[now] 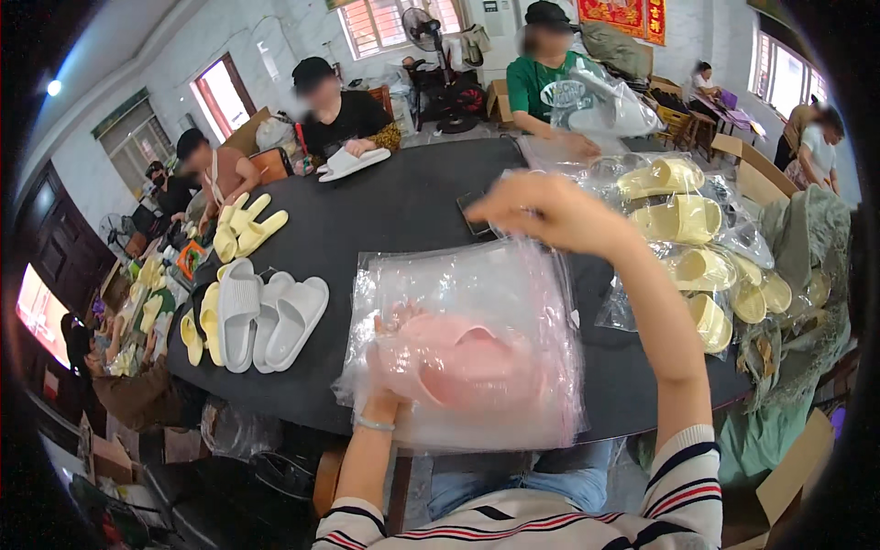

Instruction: The person packs pairs of plastic slippers into clear plastic bags. They pick up slippers of various colors from a table, place them into bags, and set the packaged pairs aside. The task is performed by hand in a repetitive assembly line manner.

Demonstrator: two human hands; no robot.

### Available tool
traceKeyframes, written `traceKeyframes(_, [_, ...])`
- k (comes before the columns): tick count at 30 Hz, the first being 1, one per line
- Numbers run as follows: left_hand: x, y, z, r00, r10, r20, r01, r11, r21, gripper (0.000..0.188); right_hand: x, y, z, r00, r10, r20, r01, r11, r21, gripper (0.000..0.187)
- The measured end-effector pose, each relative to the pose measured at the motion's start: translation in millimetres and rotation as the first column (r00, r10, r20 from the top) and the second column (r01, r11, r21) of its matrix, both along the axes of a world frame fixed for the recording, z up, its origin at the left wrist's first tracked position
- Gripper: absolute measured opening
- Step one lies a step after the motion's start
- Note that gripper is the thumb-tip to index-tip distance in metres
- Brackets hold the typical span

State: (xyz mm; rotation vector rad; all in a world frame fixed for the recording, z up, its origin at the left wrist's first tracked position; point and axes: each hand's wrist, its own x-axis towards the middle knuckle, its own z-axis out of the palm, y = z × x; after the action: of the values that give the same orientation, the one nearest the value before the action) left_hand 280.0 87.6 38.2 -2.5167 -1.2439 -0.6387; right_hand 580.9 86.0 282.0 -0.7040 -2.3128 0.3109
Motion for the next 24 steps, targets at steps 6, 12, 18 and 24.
traceKeyframes(6, [-7, 2, -15, 0.986, -0.022, 0.168, 0.064, 0.966, -0.251, 0.048, 49, -85, -118, 0.971, -0.165, 0.172, 0.214, 0.923, -0.32, 0.012])
traceKeyframes(12, [-15, -5, -14, 0.974, -0.028, 0.223, 0.102, 0.94, -0.327, 0.048, 47, -164, -163, 0.99, 0.104, -0.098, -0.143, 0.76, -0.635, 0.026])
traceKeyframes(18, [-28, -22, -15, 0.962, -0.054, 0.266, 0.164, 0.896, -0.413, 0.048, -1, -154, -172, 0.984, -0.163, 0.077, 0.18, 0.914, -0.363, 0.084])
traceKeyframes(24, [-34, -28, -22, 0.941, -0.043, 0.335, 0.202, 0.867, -0.455, 0.048, -19, -99, -164, 0.934, -0.339, -0.11, 0.328, 0.938, -0.11, 0.112])
